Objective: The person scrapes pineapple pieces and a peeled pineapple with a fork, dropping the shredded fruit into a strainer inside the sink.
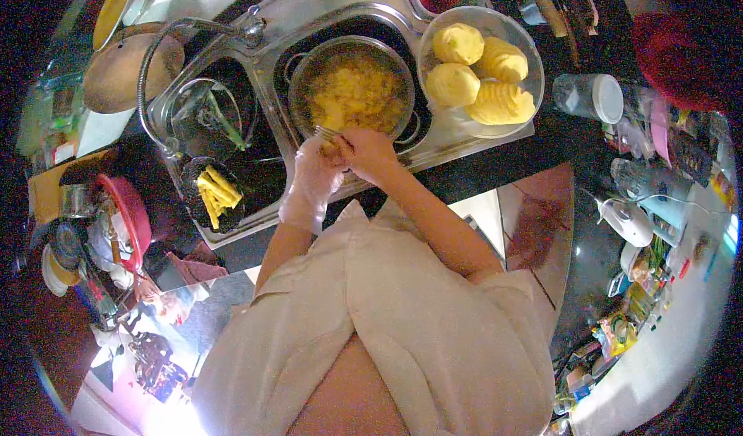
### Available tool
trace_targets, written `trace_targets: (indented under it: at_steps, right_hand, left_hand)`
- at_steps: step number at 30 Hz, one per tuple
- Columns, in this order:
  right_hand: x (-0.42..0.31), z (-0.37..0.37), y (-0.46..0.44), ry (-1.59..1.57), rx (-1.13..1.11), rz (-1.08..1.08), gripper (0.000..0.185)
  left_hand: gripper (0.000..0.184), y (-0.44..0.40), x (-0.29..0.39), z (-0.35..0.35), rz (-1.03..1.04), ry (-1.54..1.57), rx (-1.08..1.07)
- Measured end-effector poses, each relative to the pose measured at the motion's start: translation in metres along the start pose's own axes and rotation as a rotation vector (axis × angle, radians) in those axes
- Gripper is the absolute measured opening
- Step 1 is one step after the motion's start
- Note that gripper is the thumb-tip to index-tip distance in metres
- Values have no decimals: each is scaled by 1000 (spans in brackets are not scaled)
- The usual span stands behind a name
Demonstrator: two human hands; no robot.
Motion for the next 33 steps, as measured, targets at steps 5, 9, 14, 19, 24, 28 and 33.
trace_targets:
  at_steps: [5,9,14,19,24,28,33]
  right_hand:
    - [-4,4,1,37,21,-76,28]
    - [-11,2,-1,5,32,-110,27]
    - [-11,9,-6,33,-38,-80,30]
    - [-8,19,-16,13,10,-123,35]
    - [19,29,-35,136,-15,-68,32]
    - [28,19,-39,232,-20,-45,30]
    - [51,22,-47,352,55,-34,29]
  left_hand:
    - [13,3,5,0,25,-74,34]
    - [12,5,7,-12,23,-134,187]
    - [13,8,10,-24,-6,-85,146]
    - [13,11,13,-24,-4,-76,169]
    - [13,16,1,-28,-28,-38,241]
    - [13,23,-3,-37,-55,-72,275]
    - [15,24,0,-40,-58,-206,259]
Point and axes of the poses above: each hand's wrist, its own y-axis away from the middle knuckle, its own z-axis out of the palm, x = y × z, the point moved 10 cm from there along -y, towards the middle knuckle, and after that the axes turned 3 degrees about z, right-handed, at the moved point
